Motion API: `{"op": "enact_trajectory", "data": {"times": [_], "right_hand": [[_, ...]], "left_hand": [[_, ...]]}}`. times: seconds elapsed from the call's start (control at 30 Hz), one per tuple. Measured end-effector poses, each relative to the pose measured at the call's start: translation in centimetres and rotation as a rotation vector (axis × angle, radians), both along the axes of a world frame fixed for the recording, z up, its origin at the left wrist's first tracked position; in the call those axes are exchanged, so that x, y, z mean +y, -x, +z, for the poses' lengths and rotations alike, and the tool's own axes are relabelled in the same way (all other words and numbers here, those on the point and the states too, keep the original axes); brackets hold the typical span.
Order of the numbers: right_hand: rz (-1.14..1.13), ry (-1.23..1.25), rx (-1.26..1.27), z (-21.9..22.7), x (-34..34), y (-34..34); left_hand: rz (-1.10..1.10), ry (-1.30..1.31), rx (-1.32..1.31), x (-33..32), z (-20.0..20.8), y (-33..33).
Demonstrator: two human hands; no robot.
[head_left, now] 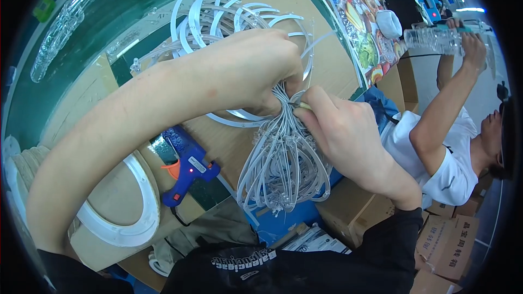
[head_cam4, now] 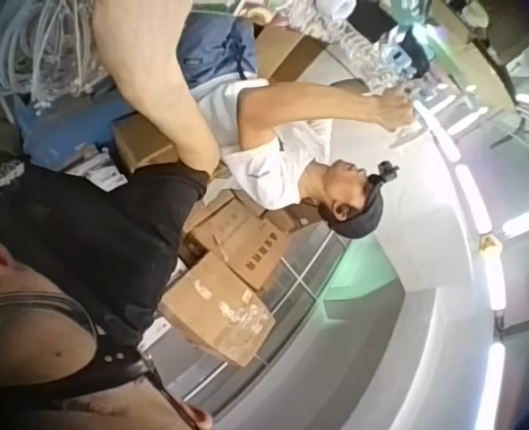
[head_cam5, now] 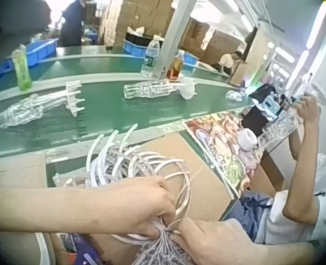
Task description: Assembling circular plastic components using a hot glue gun and managing wire bundles on a production line.
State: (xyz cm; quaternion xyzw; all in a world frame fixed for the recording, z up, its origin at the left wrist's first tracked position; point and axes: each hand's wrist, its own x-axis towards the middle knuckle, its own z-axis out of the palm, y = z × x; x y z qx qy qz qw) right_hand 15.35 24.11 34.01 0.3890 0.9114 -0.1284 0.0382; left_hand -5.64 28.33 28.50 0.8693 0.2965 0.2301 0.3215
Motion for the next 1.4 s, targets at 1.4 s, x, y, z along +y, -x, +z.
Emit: {"op": "enact_trajectory", "data": {"times": [1.4], "right_hand": [[-0.215, 0.317, 0.484, -1.4, -0.5, -3.7]], "left_hand": [[-0.007, 0.019, -0.016, 0.0, -0.7, -1.9]]}}
